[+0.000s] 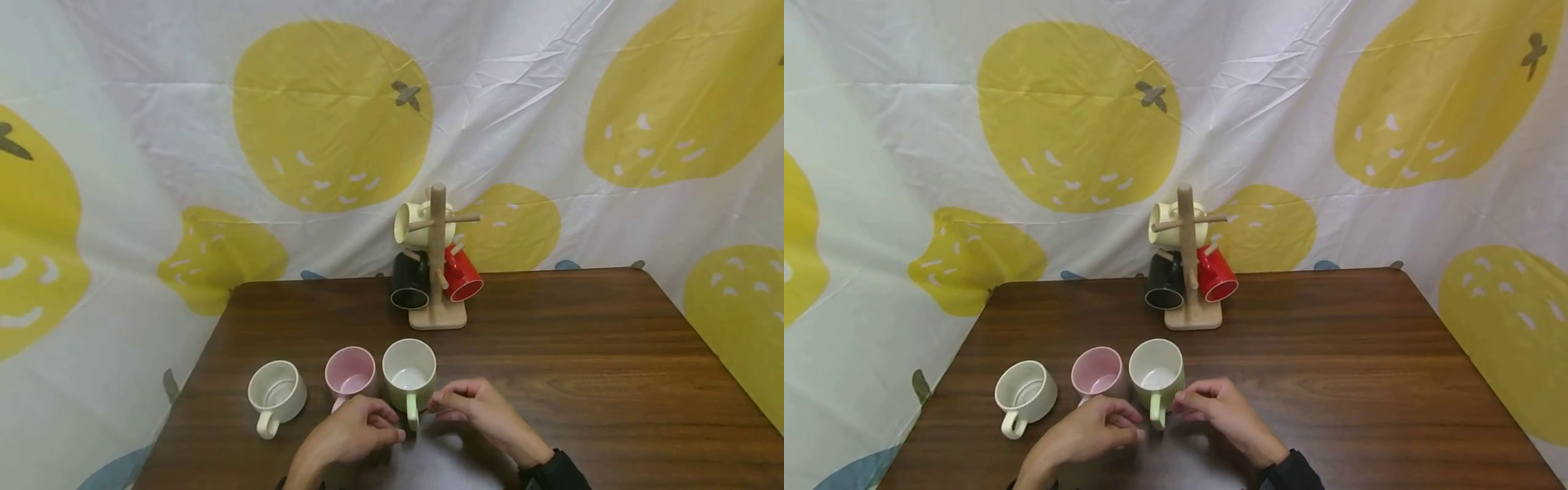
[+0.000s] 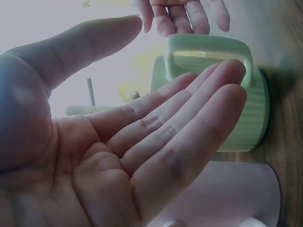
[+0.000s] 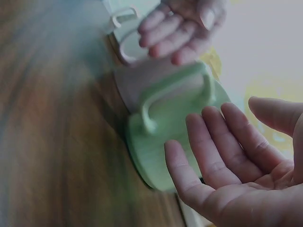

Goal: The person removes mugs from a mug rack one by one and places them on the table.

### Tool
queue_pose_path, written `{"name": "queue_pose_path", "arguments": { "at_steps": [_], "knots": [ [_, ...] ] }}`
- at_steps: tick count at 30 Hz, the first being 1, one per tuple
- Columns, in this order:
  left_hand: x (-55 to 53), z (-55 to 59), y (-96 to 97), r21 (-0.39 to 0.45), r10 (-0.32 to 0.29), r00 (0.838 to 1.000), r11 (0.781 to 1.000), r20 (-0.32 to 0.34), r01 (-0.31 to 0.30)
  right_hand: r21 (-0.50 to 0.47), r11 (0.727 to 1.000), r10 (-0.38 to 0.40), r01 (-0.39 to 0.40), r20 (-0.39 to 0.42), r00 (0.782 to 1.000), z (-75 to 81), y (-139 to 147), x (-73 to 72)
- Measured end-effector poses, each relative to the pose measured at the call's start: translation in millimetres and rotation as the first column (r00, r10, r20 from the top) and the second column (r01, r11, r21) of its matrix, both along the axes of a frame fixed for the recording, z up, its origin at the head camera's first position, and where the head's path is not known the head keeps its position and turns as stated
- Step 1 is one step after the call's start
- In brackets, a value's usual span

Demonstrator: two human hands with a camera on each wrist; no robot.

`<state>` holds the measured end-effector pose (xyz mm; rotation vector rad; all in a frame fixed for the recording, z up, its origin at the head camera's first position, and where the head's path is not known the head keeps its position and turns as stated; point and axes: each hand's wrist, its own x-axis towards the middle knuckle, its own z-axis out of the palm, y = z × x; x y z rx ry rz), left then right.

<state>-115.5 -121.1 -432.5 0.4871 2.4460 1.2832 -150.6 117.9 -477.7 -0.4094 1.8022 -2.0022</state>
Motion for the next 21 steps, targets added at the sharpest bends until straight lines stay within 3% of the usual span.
{"name": "queue_pose_path", "arguments": {
  "at_steps": [12,21],
  "knots": [
    [4.2,10.6,4.9,0.014,-0.029,0.997,0.999,-0.065,0.030,0.095,0.988,-0.120,0.124,-0.049,0.992,30.4,23.6,-35.3],
    [4.8,8.0,2.8,0.031,-0.019,0.998,0.999,-0.066,0.022,0.199,0.962,-0.169,0.186,-0.099,0.981,47.2,25.0,-70.7]
  ]
}}
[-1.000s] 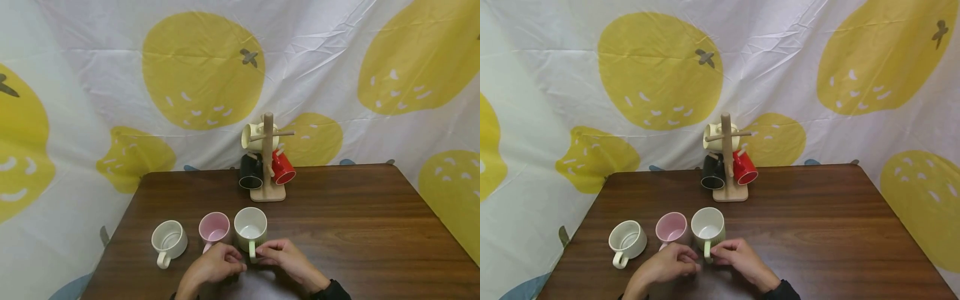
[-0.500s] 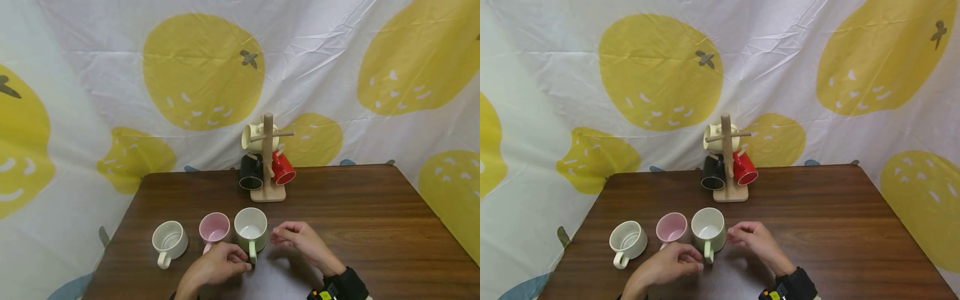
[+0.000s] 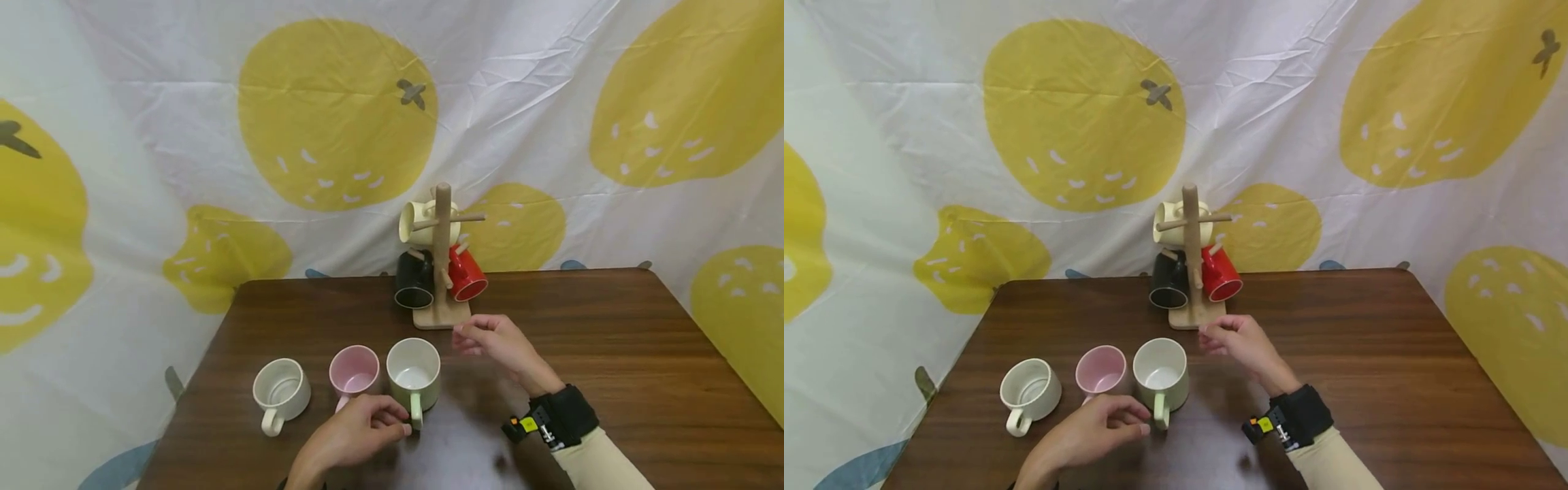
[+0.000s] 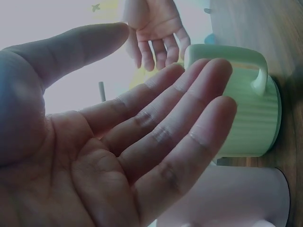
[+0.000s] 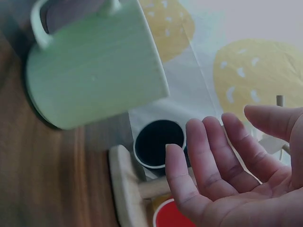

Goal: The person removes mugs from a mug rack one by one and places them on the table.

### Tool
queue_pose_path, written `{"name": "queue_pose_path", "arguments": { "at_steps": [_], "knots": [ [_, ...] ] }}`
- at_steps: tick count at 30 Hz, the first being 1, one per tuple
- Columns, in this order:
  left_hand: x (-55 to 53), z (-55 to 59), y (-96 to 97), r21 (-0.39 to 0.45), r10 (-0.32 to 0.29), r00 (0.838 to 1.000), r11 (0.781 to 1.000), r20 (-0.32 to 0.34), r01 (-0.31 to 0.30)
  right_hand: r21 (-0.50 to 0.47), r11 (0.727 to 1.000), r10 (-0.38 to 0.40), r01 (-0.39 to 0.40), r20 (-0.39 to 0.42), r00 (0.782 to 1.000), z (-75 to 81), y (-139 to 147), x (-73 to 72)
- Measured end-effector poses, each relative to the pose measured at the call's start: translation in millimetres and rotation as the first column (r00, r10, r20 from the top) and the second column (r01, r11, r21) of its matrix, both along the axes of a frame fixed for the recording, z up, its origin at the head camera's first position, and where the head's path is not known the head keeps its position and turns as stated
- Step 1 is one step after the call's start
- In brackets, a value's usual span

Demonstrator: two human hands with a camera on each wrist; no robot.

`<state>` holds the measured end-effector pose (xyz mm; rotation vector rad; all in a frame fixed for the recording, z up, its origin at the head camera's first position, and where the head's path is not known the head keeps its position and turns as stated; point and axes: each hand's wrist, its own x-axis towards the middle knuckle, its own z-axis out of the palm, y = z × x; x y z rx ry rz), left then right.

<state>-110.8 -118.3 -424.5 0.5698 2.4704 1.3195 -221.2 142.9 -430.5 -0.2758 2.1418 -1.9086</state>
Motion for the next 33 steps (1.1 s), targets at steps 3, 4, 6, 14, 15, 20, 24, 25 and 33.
{"name": "queue_pose_path", "arguments": {
  "at_steps": [3,4,6,14,15,20,24,25,33],
  "knots": [
    [0.6,-1.8,-2.8,0.015,0.002,1.000,1.000,-0.007,-0.002,0.031,0.999,-0.016,0.016,0.001,1.000,6.1,-0.9,-13.1],
    [1.0,-2.2,-3.9,0.015,0.004,1.000,1.000,-0.008,-0.003,0.041,0.999,-0.029,0.029,-0.001,1.000,7.6,-1.6,-17.2],
    [1.9,-3.7,-6.5,0.011,0.005,1.000,1.000,-0.017,-0.005,0.064,0.996,-0.057,0.057,-0.007,0.998,11.7,-3.4,-24.3],
    [7.2,-17.1,-21.3,-0.014,0.018,1.000,1.000,-0.014,-0.019,0.155,0.977,-0.134,0.145,-0.077,0.988,21.1,-18.9,-49.3],
    [8.0,-19.5,-22.8,-0.009,0.020,1.000,1.000,-0.003,-0.020,0.157,0.977,-0.133,0.146,-0.087,0.987,21.4,-21.2,-50.9],
    [12.7,-29.2,-26.3,0.016,0.027,0.998,0.999,0.048,-0.027,0.169,0.971,-0.155,0.172,-0.105,0.982,21.1,-26.5,-55.4],
    [16.8,-33.8,-25.7,0.015,0.025,0.997,1.000,0.066,-0.026,0.201,0.961,-0.167,0.189,-0.120,0.979,21.5,-25.8,-57.6],
    [18.0,-34.5,-25.4,0.012,0.024,0.997,1.000,0.068,-0.024,0.206,0.960,-0.166,0.189,-0.121,0.979,21.6,-26.0,-58.2],
    [26.1,-34.1,-20.4,-0.022,0.023,0.996,1.000,0.084,-0.021,0.068,0.960,-0.265,0.271,-0.090,0.960,21.9,-37.2,-61.3]
  ]
}}
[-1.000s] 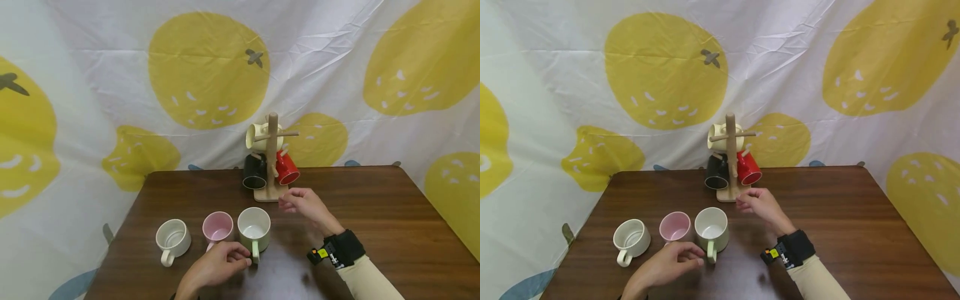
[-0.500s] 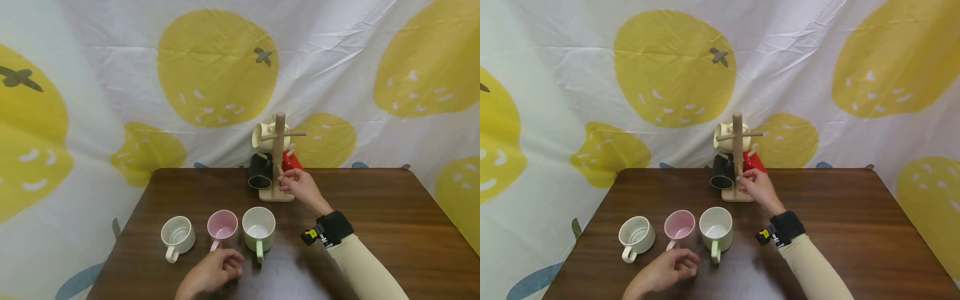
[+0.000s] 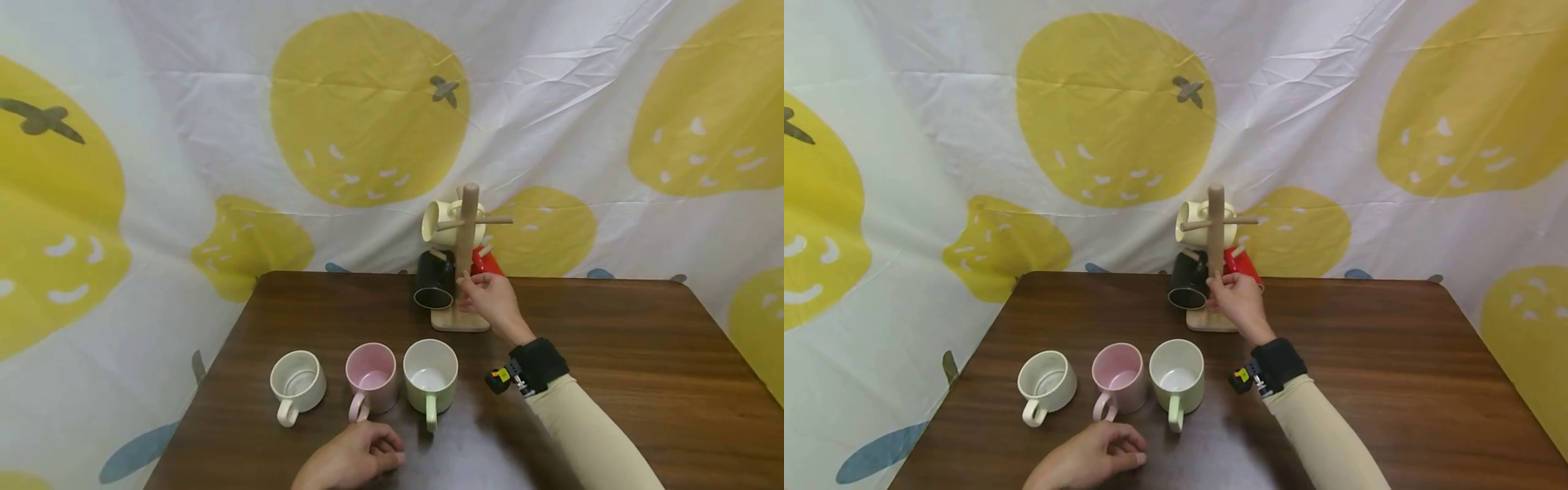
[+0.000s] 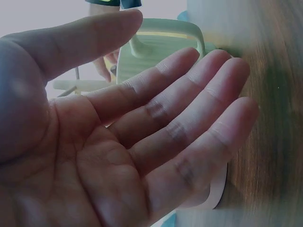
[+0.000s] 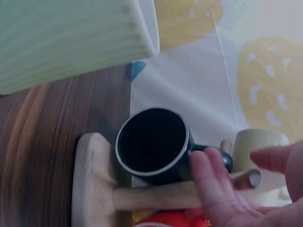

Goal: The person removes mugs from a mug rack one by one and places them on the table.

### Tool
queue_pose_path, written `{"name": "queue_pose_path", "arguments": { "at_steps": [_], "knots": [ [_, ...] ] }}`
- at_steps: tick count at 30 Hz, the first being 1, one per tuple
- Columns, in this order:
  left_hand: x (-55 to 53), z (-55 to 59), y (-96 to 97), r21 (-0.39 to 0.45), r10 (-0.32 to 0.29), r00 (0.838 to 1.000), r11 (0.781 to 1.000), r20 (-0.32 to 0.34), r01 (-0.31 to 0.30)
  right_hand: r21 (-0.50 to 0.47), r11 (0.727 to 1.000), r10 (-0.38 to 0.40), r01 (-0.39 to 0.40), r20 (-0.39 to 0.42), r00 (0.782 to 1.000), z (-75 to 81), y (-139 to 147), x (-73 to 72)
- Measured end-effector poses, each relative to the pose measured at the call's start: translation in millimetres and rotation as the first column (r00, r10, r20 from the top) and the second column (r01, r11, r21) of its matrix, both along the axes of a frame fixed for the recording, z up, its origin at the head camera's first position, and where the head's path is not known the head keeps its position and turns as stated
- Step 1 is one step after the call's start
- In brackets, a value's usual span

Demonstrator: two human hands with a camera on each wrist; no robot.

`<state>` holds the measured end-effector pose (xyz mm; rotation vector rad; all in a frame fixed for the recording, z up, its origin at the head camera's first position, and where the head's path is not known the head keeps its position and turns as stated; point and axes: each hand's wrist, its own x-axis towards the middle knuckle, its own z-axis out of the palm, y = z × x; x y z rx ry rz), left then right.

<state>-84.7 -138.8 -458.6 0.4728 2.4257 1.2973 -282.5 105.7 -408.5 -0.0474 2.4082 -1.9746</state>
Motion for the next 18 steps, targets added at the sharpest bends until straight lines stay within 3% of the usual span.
{"name": "queue_pose_path", "arguments": {
  "at_steps": [4,8,18],
  "knots": [
    [2.0,0.1,-0.3,-0.011,0.000,1.000,1.000,0.004,0.000,-0.069,0.996,-0.053,0.050,-0.042,0.998,-2.5,-6.6,-1.7],
    [4.4,-1.7,0.1,-0.024,-0.011,1.000,1.000,0.001,0.011,-0.055,0.996,-0.078,0.074,-0.067,0.995,-2.9,-5.9,0.0],
    [6.1,-3.2,-1.8,-0.042,-0.041,0.999,0.998,-0.006,0.041,-0.038,0.999,-0.042,0.039,-0.099,0.994,1.4,-2.4,4.8]
  ]
}}
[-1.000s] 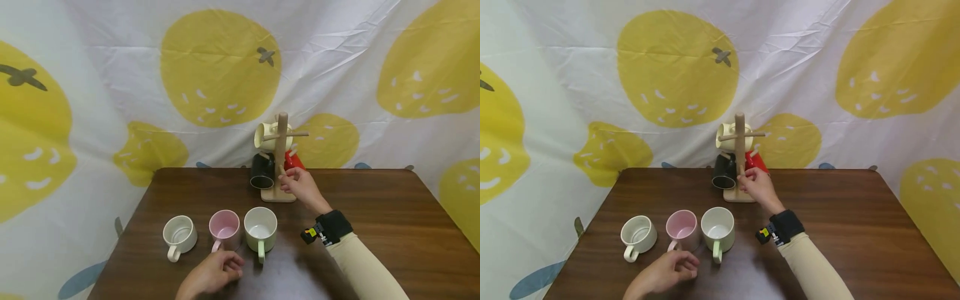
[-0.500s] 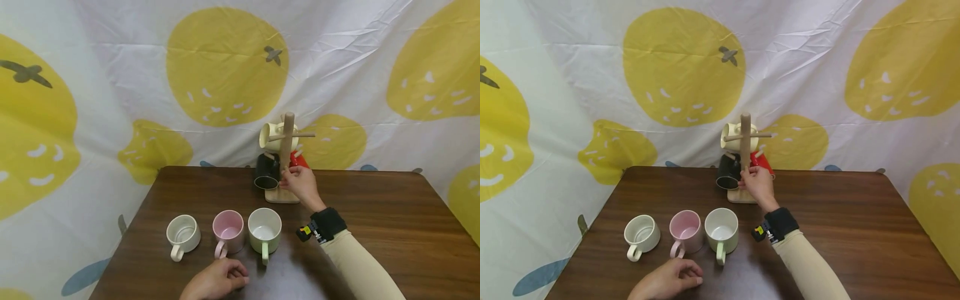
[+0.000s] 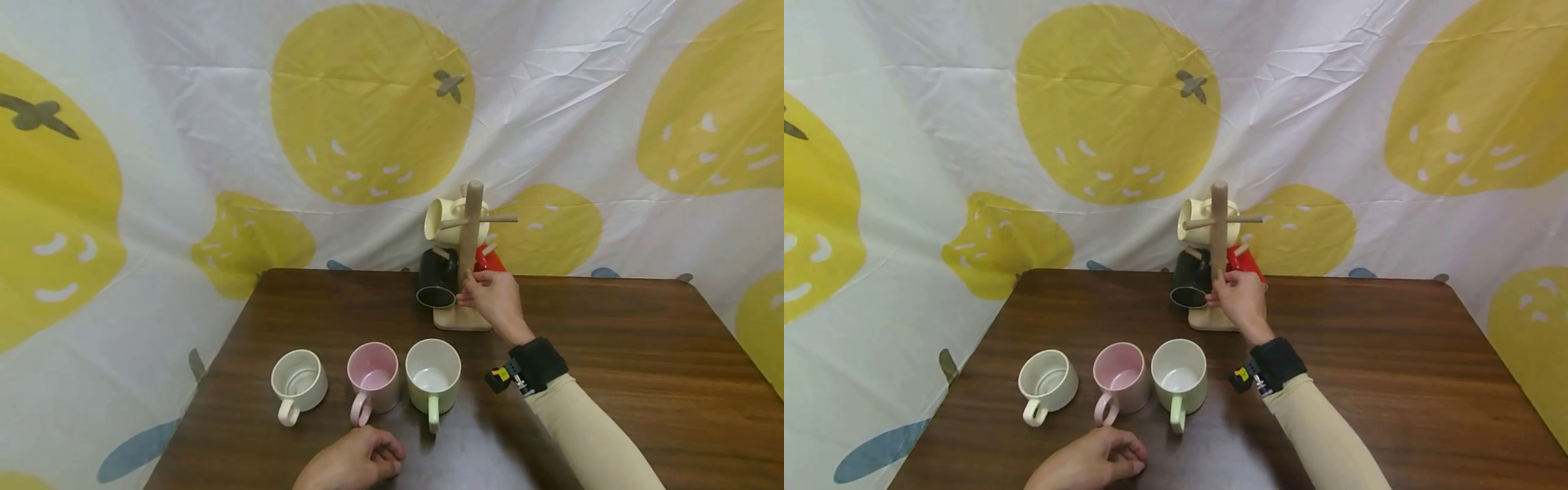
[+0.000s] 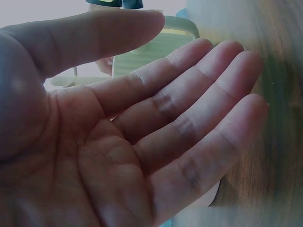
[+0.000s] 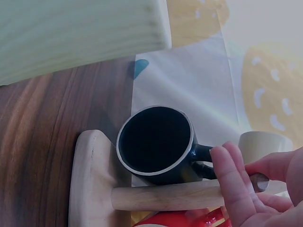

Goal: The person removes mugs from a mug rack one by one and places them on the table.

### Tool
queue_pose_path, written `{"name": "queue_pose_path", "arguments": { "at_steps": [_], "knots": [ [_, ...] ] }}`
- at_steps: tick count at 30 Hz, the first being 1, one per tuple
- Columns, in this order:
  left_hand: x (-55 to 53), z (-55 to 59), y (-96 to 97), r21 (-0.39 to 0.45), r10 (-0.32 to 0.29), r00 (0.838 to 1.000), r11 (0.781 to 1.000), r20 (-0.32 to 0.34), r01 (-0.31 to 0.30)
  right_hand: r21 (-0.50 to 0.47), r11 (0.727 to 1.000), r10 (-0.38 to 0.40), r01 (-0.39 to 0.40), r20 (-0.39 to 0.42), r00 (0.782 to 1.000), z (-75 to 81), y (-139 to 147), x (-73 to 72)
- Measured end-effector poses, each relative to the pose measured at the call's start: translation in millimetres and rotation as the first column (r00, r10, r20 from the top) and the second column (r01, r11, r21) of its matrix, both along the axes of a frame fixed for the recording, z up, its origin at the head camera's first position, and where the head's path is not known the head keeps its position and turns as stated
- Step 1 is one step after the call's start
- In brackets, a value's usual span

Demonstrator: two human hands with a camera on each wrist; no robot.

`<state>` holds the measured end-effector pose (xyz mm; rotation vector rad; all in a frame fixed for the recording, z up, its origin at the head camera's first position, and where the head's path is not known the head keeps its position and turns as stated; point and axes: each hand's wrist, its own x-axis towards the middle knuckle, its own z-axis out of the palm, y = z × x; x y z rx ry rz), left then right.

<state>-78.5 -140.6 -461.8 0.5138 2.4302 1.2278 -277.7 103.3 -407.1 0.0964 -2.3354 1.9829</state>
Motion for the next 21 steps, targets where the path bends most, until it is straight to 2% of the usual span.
{"name": "queue_pose_path", "arguments": {
  "at_steps": [9,17,21],
  "knots": [
    [-3.9,0.1,0.6,0.032,-0.015,1.000,0.999,0.021,0.014,0.058,0.997,0.044,-0.043,-0.015,0.999,2.7,5.0,-1.5],
    [-3.2,-3.5,-0.5,0.027,0.047,0.999,0.999,0.025,-0.048,0.114,0.989,0.101,-0.098,-0.018,0.995,1.3,17.0,-4.1],
    [-4.5,-5.3,-2.4,0.033,0.048,0.999,0.998,0.016,-0.049,0.122,0.981,0.154,-0.152,-0.003,0.988,2.6,22.3,-7.1]
  ]
}}
